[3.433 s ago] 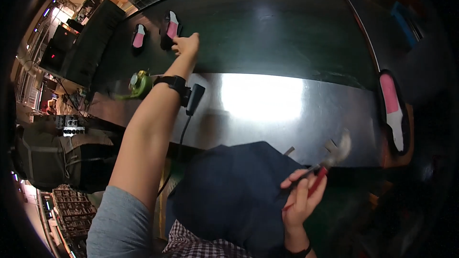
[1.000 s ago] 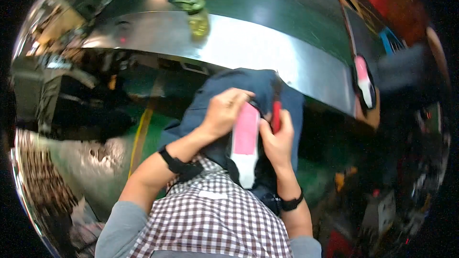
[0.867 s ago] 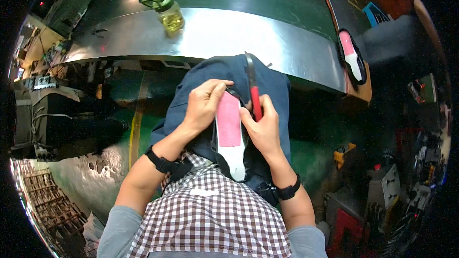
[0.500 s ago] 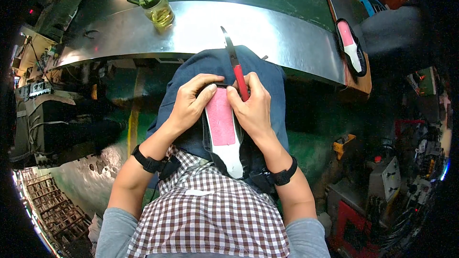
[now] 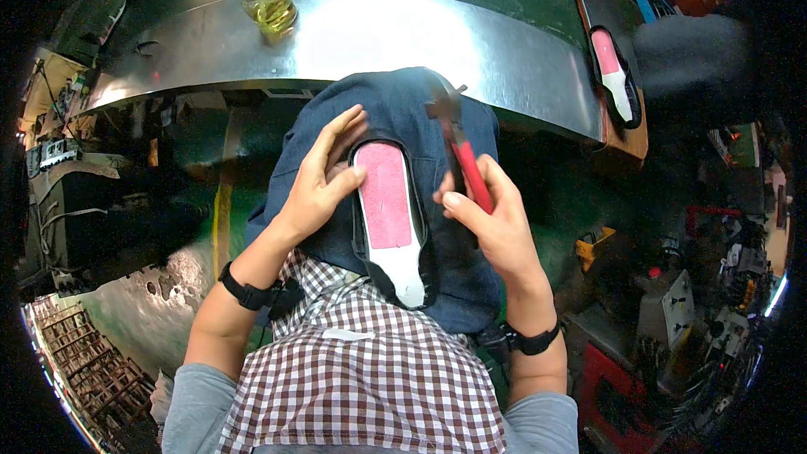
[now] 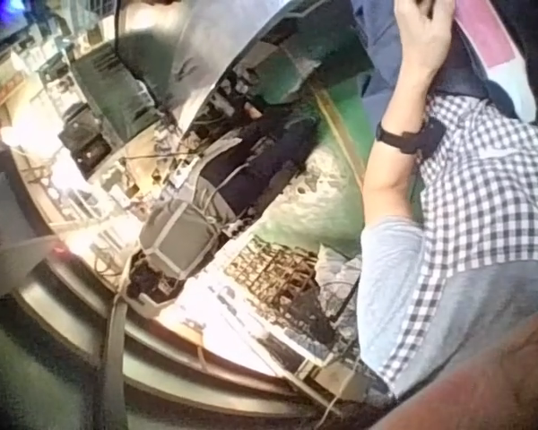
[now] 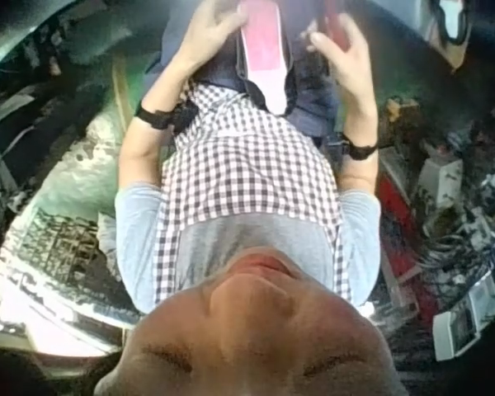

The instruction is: Using pliers to pry and adjust the upper of a shoe onto a last during the shoe manufacturing process.

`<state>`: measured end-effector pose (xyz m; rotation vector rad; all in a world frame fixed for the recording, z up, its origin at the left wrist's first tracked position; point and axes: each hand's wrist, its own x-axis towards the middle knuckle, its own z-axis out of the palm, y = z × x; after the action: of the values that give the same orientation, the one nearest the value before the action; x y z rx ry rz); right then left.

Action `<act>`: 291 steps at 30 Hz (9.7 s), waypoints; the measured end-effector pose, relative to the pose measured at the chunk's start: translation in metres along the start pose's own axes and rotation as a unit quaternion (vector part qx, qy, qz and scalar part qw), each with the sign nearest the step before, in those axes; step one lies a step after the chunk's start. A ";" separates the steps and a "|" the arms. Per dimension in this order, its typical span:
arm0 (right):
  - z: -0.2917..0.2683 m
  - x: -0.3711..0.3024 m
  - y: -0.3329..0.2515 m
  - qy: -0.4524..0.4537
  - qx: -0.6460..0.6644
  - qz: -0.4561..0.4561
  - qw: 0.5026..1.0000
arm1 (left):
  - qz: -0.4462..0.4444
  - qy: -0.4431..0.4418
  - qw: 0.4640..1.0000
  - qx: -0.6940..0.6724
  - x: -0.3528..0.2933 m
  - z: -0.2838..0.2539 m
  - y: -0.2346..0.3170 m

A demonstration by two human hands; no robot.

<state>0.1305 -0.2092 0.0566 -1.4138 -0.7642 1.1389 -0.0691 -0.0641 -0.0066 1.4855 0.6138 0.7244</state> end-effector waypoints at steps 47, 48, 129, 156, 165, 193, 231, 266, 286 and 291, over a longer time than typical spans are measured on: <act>0.003 -0.036 0.053 -0.021 -0.096 0.099 0.990 | -0.412 -0.140 0.889 -0.144 -0.090 0.017 0.006; 0.002 -0.038 0.051 -0.027 -0.089 0.111 0.989 | -0.405 -0.158 0.891 -0.129 -0.088 0.014 0.007; -0.016 -0.072 -0.088 -0.143 -0.186 0.177 0.956 | -0.024 -0.045 0.990 0.131 -0.015 0.056 0.046; -0.016 -0.077 0.024 -0.085 -0.308 -0.143 0.937 | -0.014 0.007 0.985 0.171 -0.036 0.051 0.044; -0.023 -0.080 0.070 -0.085 -0.283 -0.336 0.894 | 0.138 0.052 0.977 0.154 -0.049 0.062 0.046; -0.015 -0.073 -0.017 -0.160 -0.108 0.102 0.976 | 0.085 -0.007 0.979 0.186 -0.032 0.040 0.039; -0.035 -0.053 0.020 -0.282 -0.084 0.074 0.953 | 0.104 -0.175 0.976 -0.071 -0.112 -0.037 0.029; 0.035 -0.023 0.035 -0.096 -0.134 -0.103 0.981 | -0.028 -0.096 0.994 -0.049 -0.069 -0.032 0.020; 0.063 -0.015 0.069 -0.211 -0.182 -0.030 0.960 | -0.084 -0.123 0.950 0.274 -0.094 -0.072 0.104; 0.074 -0.016 0.067 -0.181 -0.266 -0.090 0.943 | -0.101 -0.265 0.900 0.331 -0.100 -0.080 0.116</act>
<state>0.0463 -0.2103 0.0001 -1.5422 -1.5223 1.1064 -0.2014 -0.0921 0.1010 2.0972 0.6009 -0.0989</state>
